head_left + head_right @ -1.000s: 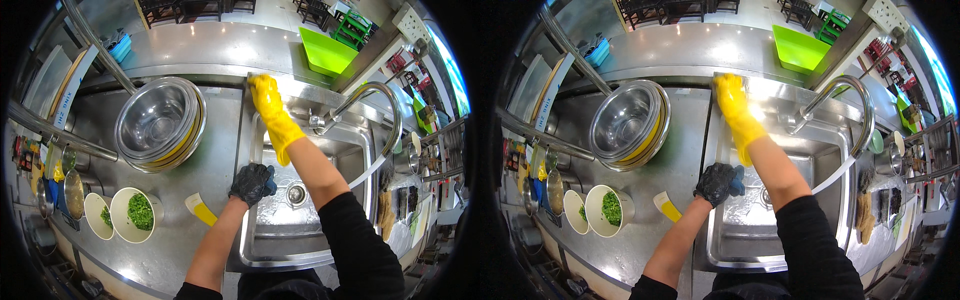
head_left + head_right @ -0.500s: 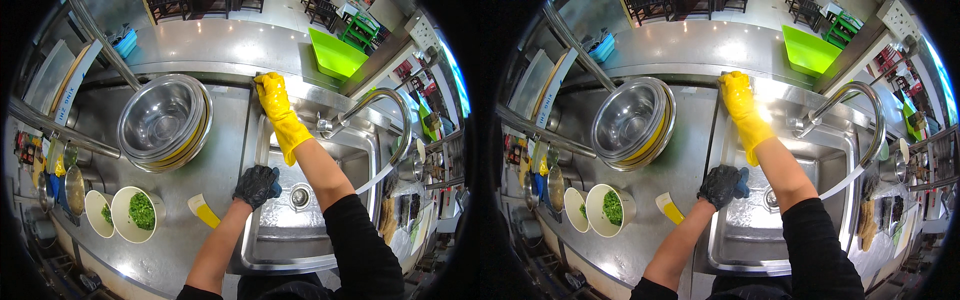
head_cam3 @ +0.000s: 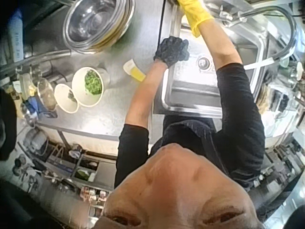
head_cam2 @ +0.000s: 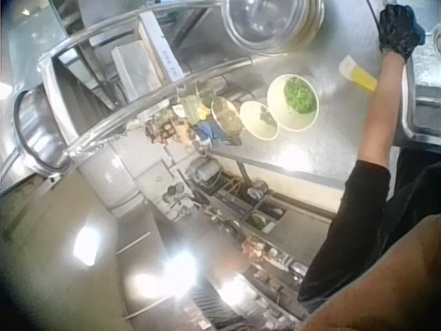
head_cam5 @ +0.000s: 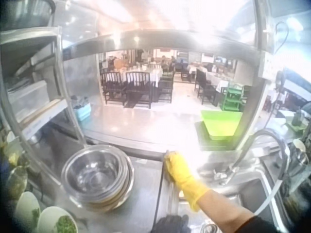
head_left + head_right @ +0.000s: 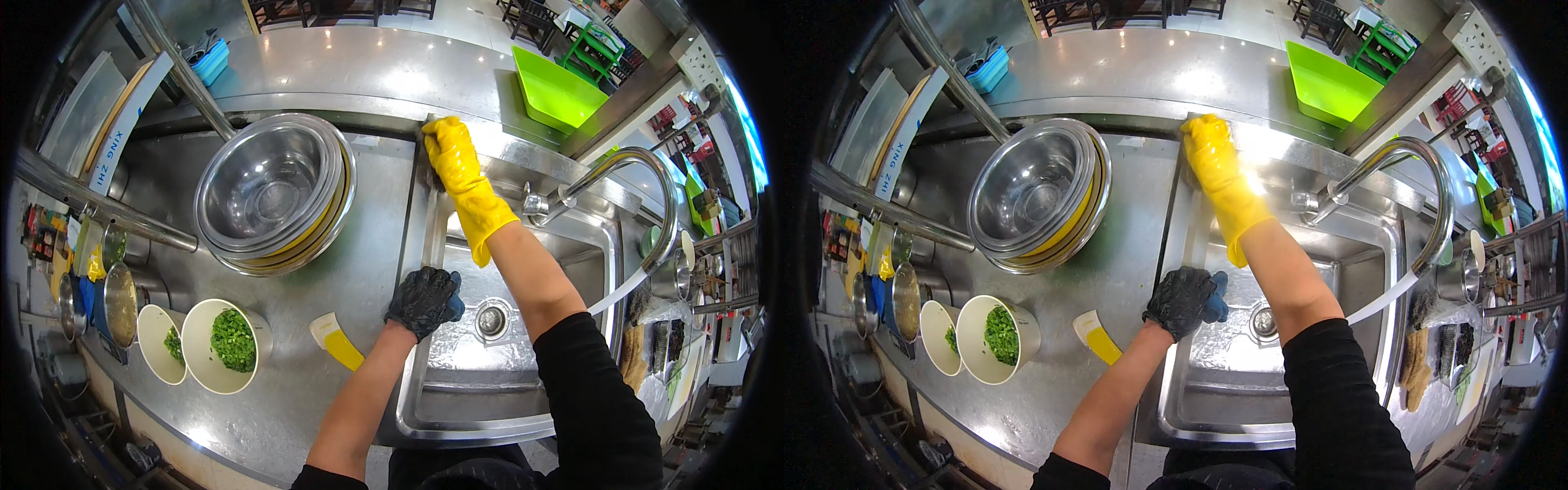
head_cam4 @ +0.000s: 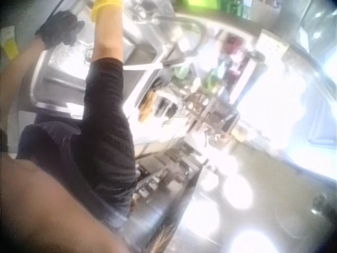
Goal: The person scrubs a stainless steel sink using a steel wool pad and a blue cloth while wearing yellow and black gloves. They rinse the sink and tools under running water, wipe the surrounding countertop, and return to scrubbing the sink basin and drain area.
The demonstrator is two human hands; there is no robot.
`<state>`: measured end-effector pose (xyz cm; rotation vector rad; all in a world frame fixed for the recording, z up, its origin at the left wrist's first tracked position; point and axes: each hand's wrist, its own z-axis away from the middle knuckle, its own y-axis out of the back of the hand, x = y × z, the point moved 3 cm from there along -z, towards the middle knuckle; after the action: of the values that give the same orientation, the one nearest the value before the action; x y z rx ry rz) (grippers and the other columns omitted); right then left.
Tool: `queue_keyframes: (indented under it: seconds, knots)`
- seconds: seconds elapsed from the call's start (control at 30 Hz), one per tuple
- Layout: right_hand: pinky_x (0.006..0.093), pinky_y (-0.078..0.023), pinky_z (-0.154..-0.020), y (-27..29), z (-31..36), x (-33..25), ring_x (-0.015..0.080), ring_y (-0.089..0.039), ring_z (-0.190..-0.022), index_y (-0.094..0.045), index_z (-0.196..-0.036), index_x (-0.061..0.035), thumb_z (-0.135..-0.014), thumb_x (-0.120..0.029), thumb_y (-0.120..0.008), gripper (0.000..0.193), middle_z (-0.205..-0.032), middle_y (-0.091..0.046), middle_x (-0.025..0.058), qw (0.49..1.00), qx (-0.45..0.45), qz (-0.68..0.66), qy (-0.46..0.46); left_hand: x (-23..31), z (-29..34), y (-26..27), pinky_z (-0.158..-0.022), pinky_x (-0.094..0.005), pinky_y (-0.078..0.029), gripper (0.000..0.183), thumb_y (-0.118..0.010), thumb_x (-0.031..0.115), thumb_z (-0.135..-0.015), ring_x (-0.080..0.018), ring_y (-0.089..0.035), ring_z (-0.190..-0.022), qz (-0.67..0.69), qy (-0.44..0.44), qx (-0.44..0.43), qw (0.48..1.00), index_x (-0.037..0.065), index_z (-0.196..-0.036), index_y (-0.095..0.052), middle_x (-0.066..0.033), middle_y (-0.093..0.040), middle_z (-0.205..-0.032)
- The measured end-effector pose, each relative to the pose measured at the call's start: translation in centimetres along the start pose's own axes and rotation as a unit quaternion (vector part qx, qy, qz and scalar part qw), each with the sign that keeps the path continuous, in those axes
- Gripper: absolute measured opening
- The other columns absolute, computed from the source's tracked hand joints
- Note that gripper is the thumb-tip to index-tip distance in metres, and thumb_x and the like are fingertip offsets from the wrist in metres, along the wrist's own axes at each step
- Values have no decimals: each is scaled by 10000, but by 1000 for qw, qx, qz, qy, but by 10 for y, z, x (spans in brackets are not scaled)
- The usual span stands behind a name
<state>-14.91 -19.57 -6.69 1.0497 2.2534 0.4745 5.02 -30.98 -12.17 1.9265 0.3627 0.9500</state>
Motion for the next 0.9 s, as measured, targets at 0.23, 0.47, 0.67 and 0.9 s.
queue_keyframes:
  seconds: [0.23, 0.47, 0.67, 0.9]
  knots:
    - [425, -438, -774, 1, 6, 14, 377, -539, -847, -624, -859, -62, -744, -44, -617, 117, -861, -582, 166, 999, -22, 38, -6, -3, 1, -11, -817, -422, -425, 418, -623, 312, -727, -262, -521, -951, -23, 14, -91, 995, 132, -1097, -544, -71, -560, -956]
    - [423, -439, -780, 24, -15, 21, 376, -536, -865, -618, -868, -62, -724, -48, -624, 144, -880, -579, 174, 997, -8, 58, -41, -4, 0, -11, -820, -416, -429, 460, -645, 295, -726, -272, -524, -961, -13, 18, -81, 996, 140, -1149, -548, -66, -568, -985]
    - [432, -443, -753, 65, 3, 49, 379, -548, -849, -629, -834, -47, -720, -25, -594, 121, -852, -590, 181, 974, 66, 179, -126, -3, 0, -4, -802, -411, -431, 426, -642, 309, -728, -271, -531, -942, -4, 23, -75, 997, 142, -1112, -562, -65, -574, -964]
    - [416, -439, -870, 2, -10, -13, 377, -529, -963, -631, -937, -49, -757, -45, -569, 191, -1003, -580, 190, 986, -86, 114, -80, -10, 4, -17, -793, -411, -432, 401, -624, 293, -734, -269, -537, -927, -22, 9, -70, 997, 153, -1106, -566, -65, -574, -959]
